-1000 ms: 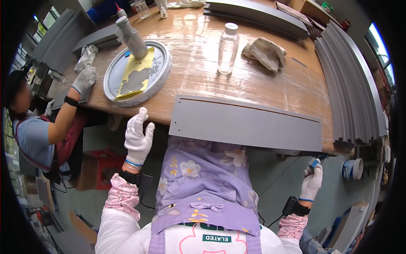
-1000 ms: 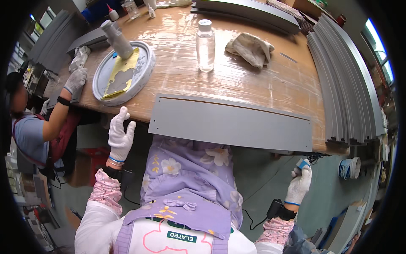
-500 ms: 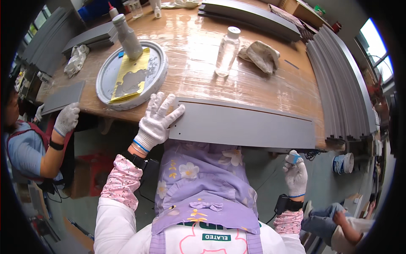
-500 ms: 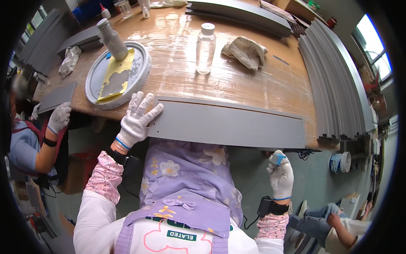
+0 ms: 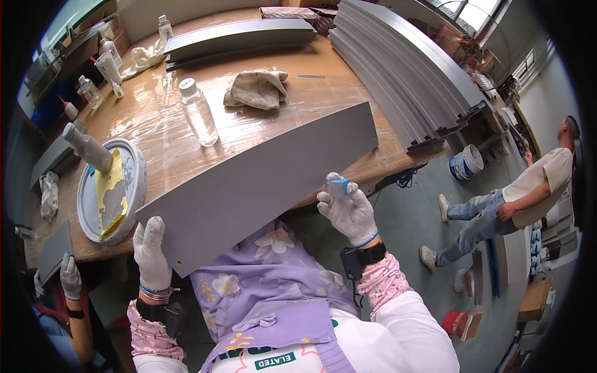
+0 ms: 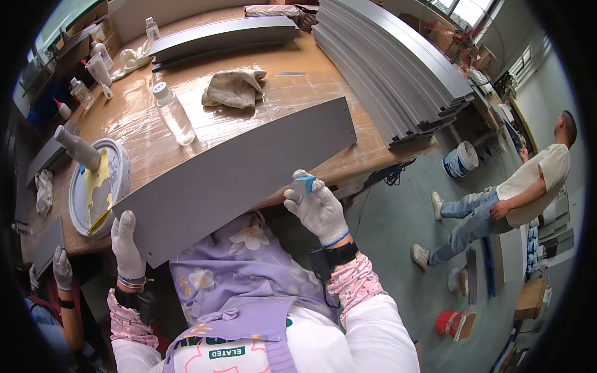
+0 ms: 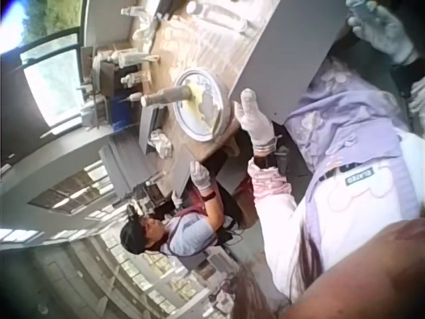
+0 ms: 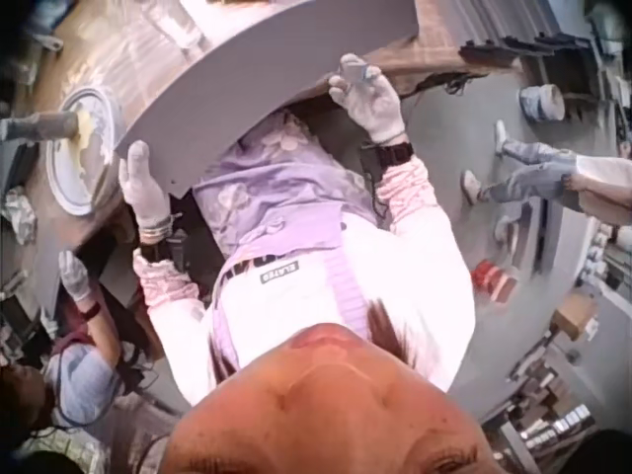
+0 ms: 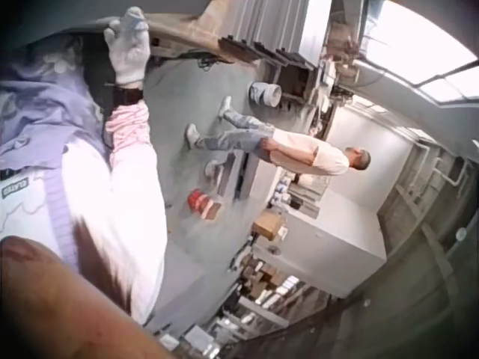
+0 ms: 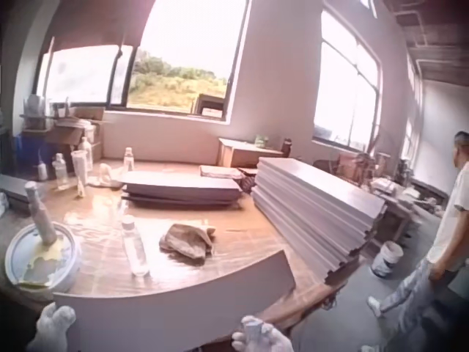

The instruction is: The person sands the edges of a grey rectangular panel using a blue sanding block. After sanding, the person stacks the panel with other similar panels on a table and then moves the stack to a floor area.

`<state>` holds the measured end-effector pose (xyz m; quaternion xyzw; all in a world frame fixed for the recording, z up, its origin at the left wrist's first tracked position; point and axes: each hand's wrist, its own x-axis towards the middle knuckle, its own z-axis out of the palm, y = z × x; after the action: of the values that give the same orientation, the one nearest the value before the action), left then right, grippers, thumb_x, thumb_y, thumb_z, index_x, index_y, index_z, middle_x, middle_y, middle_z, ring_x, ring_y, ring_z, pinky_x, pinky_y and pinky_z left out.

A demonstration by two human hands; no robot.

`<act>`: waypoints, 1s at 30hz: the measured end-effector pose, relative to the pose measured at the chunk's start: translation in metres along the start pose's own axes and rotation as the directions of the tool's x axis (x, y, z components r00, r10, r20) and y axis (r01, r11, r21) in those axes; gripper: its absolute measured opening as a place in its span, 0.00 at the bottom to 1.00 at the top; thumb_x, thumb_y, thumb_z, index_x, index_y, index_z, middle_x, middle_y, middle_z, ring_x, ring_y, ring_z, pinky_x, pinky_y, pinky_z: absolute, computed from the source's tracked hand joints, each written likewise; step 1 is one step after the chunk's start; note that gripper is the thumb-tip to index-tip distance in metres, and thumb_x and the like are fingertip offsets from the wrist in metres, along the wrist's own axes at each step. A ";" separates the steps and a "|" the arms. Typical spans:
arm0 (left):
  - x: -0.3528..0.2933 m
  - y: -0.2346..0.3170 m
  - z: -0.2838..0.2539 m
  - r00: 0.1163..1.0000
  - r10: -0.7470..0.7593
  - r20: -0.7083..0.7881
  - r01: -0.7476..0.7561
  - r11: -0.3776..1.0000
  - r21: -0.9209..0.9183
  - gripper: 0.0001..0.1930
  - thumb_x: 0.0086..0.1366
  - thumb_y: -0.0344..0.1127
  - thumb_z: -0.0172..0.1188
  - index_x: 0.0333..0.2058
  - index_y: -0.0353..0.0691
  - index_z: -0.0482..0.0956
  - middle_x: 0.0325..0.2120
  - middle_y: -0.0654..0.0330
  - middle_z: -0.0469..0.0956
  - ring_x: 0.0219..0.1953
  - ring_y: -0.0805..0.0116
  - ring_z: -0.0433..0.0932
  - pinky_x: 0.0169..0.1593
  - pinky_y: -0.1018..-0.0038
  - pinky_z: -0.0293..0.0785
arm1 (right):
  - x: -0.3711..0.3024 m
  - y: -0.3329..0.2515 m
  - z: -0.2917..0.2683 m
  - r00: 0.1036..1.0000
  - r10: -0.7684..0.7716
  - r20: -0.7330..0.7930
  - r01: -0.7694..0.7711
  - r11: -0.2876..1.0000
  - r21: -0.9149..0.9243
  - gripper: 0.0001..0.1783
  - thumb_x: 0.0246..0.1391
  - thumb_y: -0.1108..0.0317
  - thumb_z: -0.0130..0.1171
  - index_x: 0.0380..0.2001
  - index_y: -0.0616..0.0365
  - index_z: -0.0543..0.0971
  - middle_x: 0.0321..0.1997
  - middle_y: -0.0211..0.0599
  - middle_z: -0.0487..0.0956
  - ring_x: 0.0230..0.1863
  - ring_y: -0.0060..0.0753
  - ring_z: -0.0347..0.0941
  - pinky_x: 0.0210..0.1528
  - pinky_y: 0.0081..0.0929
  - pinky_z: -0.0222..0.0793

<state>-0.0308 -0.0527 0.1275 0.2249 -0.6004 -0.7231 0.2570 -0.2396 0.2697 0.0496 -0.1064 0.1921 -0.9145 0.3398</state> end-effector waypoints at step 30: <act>-0.062 -0.114 -0.033 0.958 -0.277 0.076 0.145 0.240 -0.960 0.52 0.59 0.72 0.50 0.65 0.29 0.52 0.63 0.42 0.58 0.66 0.46 0.56 0.67 0.47 0.54 | 0.019 0.049 0.097 0.873 0.424 -0.240 -0.487 0.738 -0.467 0.28 0.57 0.58 0.58 0.55 0.66 0.68 0.46 0.49 0.75 0.38 0.34 0.75 0.44 0.28 0.72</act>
<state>0.0262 -0.0209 0.0104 0.1424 0.0078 -0.9514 0.2729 -0.1942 0.1957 0.1182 -0.0888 0.4687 -0.7226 0.5003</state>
